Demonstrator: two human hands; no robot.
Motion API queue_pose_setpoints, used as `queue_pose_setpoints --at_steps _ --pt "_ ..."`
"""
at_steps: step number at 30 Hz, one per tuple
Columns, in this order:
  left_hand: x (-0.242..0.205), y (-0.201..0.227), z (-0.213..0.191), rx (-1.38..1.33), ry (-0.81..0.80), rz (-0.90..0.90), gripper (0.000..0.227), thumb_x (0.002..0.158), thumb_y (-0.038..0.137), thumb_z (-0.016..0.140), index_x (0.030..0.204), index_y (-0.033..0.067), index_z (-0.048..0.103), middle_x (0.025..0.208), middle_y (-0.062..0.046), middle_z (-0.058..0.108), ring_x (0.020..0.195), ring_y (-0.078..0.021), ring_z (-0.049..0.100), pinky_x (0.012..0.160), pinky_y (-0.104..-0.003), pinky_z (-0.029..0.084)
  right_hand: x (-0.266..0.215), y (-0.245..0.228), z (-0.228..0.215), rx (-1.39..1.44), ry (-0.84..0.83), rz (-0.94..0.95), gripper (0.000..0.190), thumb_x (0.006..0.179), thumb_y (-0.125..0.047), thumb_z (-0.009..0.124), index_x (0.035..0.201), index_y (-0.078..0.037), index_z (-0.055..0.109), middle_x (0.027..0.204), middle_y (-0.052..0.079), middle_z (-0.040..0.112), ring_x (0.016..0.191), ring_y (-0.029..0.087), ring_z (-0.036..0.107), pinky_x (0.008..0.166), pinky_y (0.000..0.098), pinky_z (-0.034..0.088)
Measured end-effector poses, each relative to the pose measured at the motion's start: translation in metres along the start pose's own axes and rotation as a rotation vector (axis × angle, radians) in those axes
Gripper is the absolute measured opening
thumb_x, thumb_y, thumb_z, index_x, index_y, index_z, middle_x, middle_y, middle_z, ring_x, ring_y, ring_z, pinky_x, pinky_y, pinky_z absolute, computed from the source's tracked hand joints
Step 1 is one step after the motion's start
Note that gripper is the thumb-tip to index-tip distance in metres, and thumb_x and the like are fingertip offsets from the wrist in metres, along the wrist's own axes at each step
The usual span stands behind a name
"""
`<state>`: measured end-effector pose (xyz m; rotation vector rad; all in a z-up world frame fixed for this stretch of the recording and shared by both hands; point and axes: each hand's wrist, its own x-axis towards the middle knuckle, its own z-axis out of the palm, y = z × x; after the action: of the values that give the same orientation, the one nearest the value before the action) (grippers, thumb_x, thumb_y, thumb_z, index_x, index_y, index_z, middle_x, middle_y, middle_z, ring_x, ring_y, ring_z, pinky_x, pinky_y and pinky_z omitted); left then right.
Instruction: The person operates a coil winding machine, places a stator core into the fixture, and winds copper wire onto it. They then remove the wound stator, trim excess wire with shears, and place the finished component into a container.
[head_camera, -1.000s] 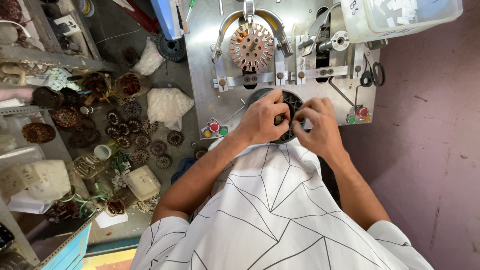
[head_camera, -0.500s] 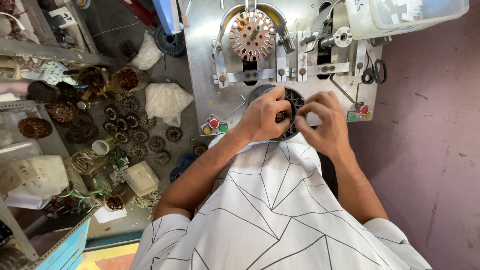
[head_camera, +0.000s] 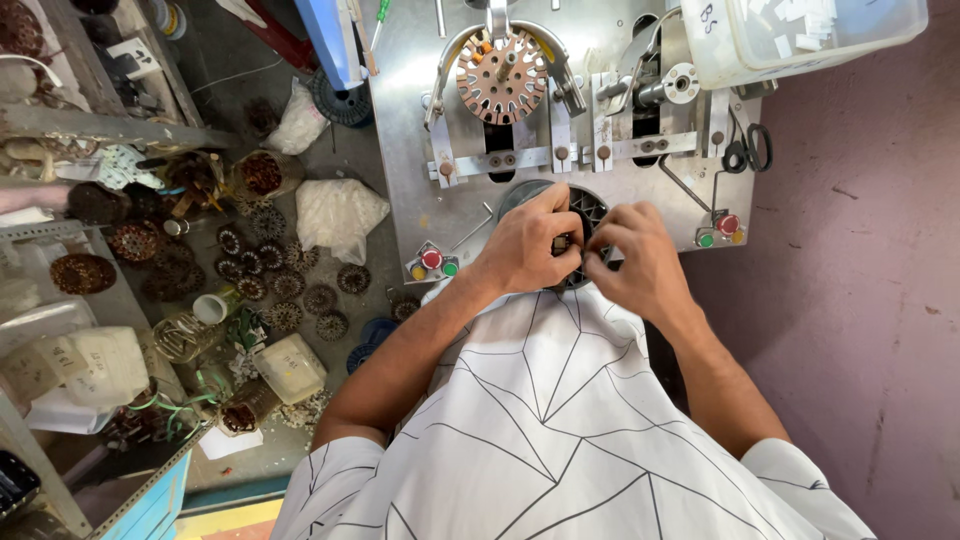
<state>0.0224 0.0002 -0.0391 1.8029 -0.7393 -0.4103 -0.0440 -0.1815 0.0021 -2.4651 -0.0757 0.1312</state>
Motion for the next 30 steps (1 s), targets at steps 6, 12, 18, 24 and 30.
queue_pose_setpoints --at_steps 6,12,18,24,30 --pt "0.0 0.0 0.001 -0.001 -0.006 0.01 0.012 0.073 0.012 0.07 0.082 0.0033 0.068 0.091 -0.011 0.054 0.083 -0.0292 0.061 0.073 -0.041 0.05 -0.001 0.004 -0.003 0.052 0.12 0.041 0.006 0.078 -0.008 0.075 0.083 -0.004 0.073 0.097 0.007 0.064 0.1 0.028 0.055 0.087 0.0401 0.049" --pt "0.0 -0.001 -0.002 0.028 -0.012 0.016 0.013 0.073 0.013 0.071 0.082 0.0042 0.068 0.09 -0.011 0.054 0.083 -0.0297 0.061 0.073 -0.042 0.05 -0.003 0.006 -0.001 0.071 -0.042 -0.023 0.009 0.072 -0.009 0.073 0.079 -0.004 0.072 0.092 0.007 0.064 0.098 0.027 0.057 0.087 0.0376 0.051" --pt "0.001 -0.002 0.0 0.033 -0.025 0.027 0.01 0.074 0.012 0.07 0.08 0.0046 0.068 0.091 -0.01 0.055 0.082 -0.0294 0.062 0.073 -0.042 0.051 0.001 0.007 0.0 -0.009 0.046 0.004 0.008 0.076 -0.009 0.075 0.081 -0.003 0.073 0.096 0.008 0.066 0.101 0.03 0.056 0.089 0.0406 0.049" --pt "0.0 -0.002 0.001 0.03 -0.026 0.031 0.013 0.074 0.013 0.071 0.082 0.0038 0.068 0.091 -0.01 0.055 0.083 -0.0295 0.061 0.073 -0.042 0.05 -0.004 0.008 -0.002 0.076 0.081 0.064 0.01 0.08 -0.011 0.075 0.086 -0.003 0.074 0.1 0.008 0.066 0.1 0.029 0.056 0.087 0.0391 0.049" --pt "0.0 0.0 -0.003 0.047 -0.03 0.009 0.012 0.072 0.013 0.072 0.08 0.0044 0.068 0.09 -0.009 0.054 0.081 -0.0276 0.061 0.072 -0.041 0.05 -0.001 0.003 -0.002 -0.008 -0.078 -0.026 0.013 0.07 -0.011 0.077 0.08 -0.003 0.074 0.092 0.007 0.066 0.099 0.028 0.057 0.09 0.0397 0.05"
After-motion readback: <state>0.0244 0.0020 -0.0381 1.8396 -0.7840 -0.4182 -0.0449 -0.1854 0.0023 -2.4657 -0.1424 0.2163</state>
